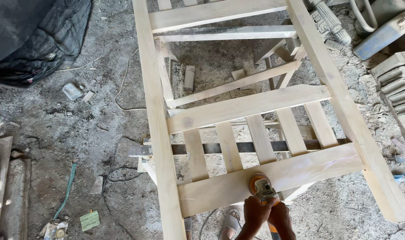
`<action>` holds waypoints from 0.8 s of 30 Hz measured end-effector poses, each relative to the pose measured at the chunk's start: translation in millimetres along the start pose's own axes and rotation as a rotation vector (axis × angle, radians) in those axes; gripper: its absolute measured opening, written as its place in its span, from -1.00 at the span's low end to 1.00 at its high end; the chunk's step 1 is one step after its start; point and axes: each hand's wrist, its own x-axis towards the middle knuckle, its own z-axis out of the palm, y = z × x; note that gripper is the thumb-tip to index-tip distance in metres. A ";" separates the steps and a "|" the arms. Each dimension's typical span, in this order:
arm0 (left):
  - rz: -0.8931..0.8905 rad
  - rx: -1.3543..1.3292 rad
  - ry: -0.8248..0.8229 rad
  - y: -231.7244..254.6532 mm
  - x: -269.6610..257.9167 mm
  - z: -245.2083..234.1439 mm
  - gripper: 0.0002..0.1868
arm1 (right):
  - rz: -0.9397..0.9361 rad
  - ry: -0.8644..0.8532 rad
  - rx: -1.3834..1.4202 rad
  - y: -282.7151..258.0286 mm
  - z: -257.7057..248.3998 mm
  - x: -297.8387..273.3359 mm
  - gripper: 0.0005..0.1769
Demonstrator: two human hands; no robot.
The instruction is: The person uses an angle grinder with a sanding disc to smooth the surfaces of a wooden chair frame. They move the tool along the seat slats and legs, then reposition the chair to continue sanding other sections.
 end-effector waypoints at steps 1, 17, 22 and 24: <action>-0.018 0.021 -0.001 5.9 5.7 13.2 -0.36 | -0.075 0.047 -0.077 7.1 -14.7 7.1 -0.46; 0.170 0.223 0.154 -10.1 59.4 57.1 -0.16 | -0.430 0.166 -0.205 6.7 -12.6 46.4 -0.51; 0.098 0.134 0.129 -93.2 11.5 -67.7 -0.29 | -0.512 0.068 -0.052 -61.3 89.7 -39.4 -0.52; 0.110 0.195 0.227 -114.1 -10.9 -109.7 -0.32 | -0.518 0.037 -0.014 -88.9 111.0 -85.6 -0.53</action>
